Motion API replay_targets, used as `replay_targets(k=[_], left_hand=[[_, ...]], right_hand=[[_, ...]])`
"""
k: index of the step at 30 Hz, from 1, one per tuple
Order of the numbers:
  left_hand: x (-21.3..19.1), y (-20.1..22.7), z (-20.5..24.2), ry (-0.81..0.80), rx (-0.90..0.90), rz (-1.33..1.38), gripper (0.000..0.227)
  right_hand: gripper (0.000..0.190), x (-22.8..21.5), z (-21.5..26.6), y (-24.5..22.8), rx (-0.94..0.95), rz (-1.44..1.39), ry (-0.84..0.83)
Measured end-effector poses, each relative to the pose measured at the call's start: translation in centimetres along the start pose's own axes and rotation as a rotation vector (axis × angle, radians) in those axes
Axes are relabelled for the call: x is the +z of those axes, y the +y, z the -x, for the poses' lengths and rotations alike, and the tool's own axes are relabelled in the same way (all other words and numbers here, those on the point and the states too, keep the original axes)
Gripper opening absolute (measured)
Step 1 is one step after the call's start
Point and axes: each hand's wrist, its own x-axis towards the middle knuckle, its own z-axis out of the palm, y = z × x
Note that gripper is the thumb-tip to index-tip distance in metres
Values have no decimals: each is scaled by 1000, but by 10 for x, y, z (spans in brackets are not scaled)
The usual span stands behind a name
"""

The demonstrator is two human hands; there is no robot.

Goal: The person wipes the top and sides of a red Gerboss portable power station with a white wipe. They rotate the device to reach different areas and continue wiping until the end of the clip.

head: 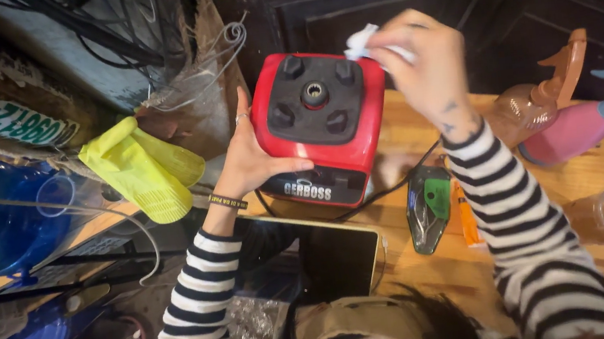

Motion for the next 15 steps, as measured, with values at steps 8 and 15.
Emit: replay_targets(k=[8, 15], left_hand=[[-2, 9, 2, 36, -75, -127, 160], [-5, 17, 5, 10, -124, -95, 161]], right_hand=[[12, 120, -21, 1, -183, 268, -356], [5, 93, -4, -39, -328, 377, -370]])
